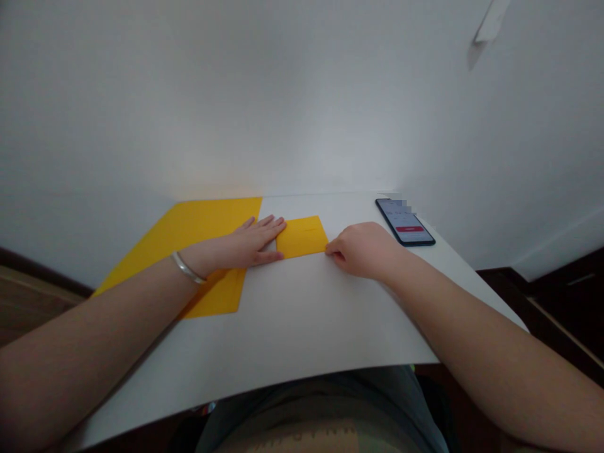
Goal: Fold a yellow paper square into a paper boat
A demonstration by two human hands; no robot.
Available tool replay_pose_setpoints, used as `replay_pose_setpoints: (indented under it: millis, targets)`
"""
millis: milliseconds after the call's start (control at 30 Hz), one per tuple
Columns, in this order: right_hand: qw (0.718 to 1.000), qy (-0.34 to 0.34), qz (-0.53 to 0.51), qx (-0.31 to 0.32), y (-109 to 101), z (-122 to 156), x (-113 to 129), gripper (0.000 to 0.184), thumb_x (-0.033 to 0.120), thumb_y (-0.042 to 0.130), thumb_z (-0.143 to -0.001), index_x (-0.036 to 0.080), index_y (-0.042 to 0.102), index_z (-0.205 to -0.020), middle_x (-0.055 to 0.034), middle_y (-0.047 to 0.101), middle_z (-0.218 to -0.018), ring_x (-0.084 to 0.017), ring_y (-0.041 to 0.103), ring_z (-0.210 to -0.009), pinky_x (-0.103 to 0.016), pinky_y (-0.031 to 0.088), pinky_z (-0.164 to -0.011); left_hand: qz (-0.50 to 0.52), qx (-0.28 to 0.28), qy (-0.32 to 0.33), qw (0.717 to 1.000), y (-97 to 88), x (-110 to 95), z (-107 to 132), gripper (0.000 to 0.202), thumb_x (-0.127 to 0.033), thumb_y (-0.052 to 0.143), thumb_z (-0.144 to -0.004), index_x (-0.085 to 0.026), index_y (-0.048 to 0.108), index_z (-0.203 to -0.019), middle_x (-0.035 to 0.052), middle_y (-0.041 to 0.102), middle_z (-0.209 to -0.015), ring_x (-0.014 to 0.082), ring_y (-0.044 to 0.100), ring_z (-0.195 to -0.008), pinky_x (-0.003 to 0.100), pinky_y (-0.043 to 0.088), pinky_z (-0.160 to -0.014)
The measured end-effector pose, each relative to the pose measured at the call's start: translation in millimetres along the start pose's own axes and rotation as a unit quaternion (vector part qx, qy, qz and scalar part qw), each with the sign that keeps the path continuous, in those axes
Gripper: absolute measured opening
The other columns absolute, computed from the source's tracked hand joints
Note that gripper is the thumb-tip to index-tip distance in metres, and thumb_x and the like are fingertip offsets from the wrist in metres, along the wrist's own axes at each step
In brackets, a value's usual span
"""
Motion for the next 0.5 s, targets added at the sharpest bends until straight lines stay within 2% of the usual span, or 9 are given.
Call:
replay_pose_setpoints:
  millis: [200,333,500]
  targets:
    - [1.000,0.023,0.017,0.013,-4.0,4.4,-2.3,0.030,0.028,0.048,-0.085,0.032,0.074,-0.098,-0.0025,0.075,-0.090,-0.022,0.067,-0.080,-0.029,0.042,-0.059,-0.010,-0.027,-0.009,1.000,2.5,1.5,1.1,0.077,-0.060,0.037,-0.089,-0.011,0.024,-0.148,0.0144,0.025,-0.154,0.0332,0.019,-0.142,0.050,0.021,-0.113]
    - [0.999,0.016,0.016,-0.028,-3.5,3.1,3.5,0.031,0.029,0.044,-0.089,0.027,0.072,-0.103,-0.0037,0.074,-0.097,-0.022,0.066,-0.088,-0.030,0.045,-0.064,-0.061,-0.101,-0.009,0.993,-2.8,-10.2,9.6,0.073,-0.063,0.040,-0.087,-0.011,0.043,-0.138,0.0144,0.046,-0.143,0.0353,0.025,-0.139,0.051,0.021,-0.112]
    - [0.998,-0.012,-0.024,-0.054,2.1,-2.5,16.9,0.034,0.035,0.042,-0.092,0.024,0.066,-0.114,-0.0055,0.070,-0.107,-0.023,0.063,-0.096,-0.034,0.049,-0.077,-0.119,-0.205,-0.029,0.971,-8.1,-32.9,19.0,0.056,-0.057,0.045,-0.089,-0.014,0.061,-0.121,0.0168,0.064,-0.115,0.0345,0.041,-0.128,0.051,0.027,-0.107]
Point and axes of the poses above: each hand's wrist, its own z-axis away from the middle knuckle, its own y-axis out of the palm, x = y × z, the point moved 1 cm from there along -z, towards the middle knuckle
